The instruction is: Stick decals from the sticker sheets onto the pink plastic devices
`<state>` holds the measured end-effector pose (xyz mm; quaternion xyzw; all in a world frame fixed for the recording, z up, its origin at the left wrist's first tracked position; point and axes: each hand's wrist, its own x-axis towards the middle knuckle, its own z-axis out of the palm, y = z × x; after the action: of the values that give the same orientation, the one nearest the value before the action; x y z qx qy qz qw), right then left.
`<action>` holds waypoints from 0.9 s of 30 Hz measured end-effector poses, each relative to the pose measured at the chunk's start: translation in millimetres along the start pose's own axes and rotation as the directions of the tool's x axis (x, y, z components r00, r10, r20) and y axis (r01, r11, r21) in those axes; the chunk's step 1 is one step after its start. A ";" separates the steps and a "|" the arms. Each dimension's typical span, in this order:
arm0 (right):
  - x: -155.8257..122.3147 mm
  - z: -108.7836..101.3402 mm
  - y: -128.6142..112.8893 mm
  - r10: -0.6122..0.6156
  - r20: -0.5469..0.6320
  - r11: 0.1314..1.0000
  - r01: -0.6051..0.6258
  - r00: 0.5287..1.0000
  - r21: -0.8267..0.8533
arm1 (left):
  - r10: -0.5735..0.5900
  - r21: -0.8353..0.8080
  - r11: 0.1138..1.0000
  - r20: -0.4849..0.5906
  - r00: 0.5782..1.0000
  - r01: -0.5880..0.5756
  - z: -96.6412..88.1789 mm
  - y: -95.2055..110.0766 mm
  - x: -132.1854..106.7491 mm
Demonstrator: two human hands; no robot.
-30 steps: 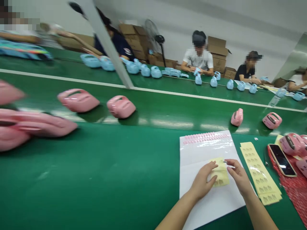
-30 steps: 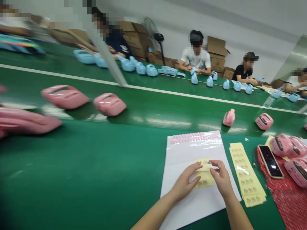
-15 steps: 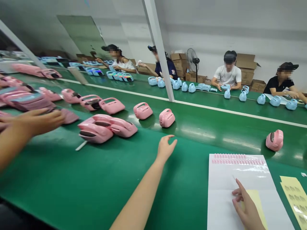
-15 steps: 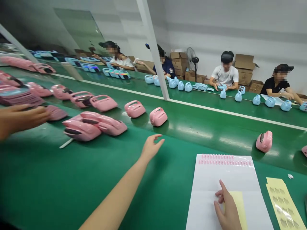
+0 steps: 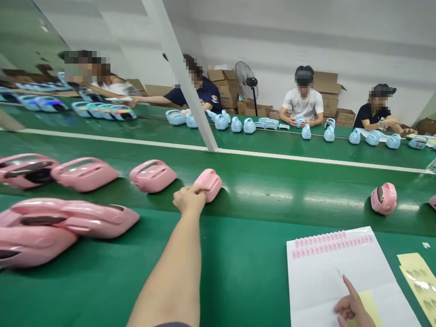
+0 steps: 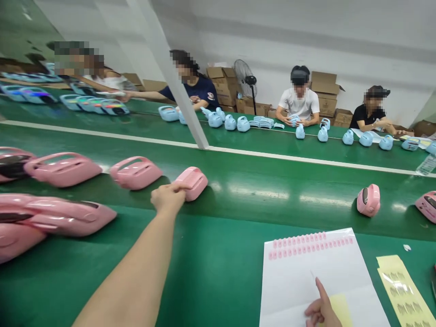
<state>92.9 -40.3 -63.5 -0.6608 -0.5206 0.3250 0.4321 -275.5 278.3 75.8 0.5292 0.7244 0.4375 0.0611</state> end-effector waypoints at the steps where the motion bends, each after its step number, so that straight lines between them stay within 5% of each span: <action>1: -0.8 1.5 0.3 -0.011 -0.008 1.000 0.011 1.000 0.003 | -0.021 -0.027 0.999 -0.002 1.000 0.021 0.1 4.6 -3.9; 5: -3.8 7.1 -2.3 -0.084 -0.030 0.995 0.086 0.996 0.044 | -0.083 -0.248 0.966 -0.007 0.997 0.079 -7.6 27.9 -22.8; 10: -3.3 2.2 -25.5 -0.148 -0.040 0.980 0.152 0.988 0.132 | -0.110 -0.524 0.839 0.095 0.989 0.144 -45.7 54.3 -69.4; 16: 6.2 -12.1 -44.7 -0.188 0.003 0.963 0.184 0.982 0.195 | 0.059 -0.607 0.777 0.328 0.943 0.163 -80.9 85.0 -178.5; 19: 7.1 -19.0 -50.9 -0.248 -0.047 0.952 0.252 0.968 0.173 | 0.254 -0.510 0.859 0.330 0.909 -0.055 -85.1 101.3 -234.4; 21: 6.2 -24.9 -59.5 -0.338 -0.084 0.931 0.346 0.937 0.116 | 0.450 -0.483 0.831 0.293 0.844 -0.275 -86.2 112.5 -265.1; 25: 4.9 -33.5 -84.2 -0.468 -0.128 0.872 0.480 0.874 0.093 | 0.793 -0.508 0.605 0.313 0.523 -0.613 -87.4 134.1 -312.9; 27: 4.9 -33.3 -94.0 -0.419 -0.157 0.874 0.444 0.894 0.196 | 0.857 -0.539 0.514 0.297 0.420 -0.667 -86.4 141.0 -330.7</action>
<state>85.2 -35.3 35.9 -0.4910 -0.5900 0.2408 0.5940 -79.6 -34.1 103.2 0.8818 0.2610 0.3674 0.1394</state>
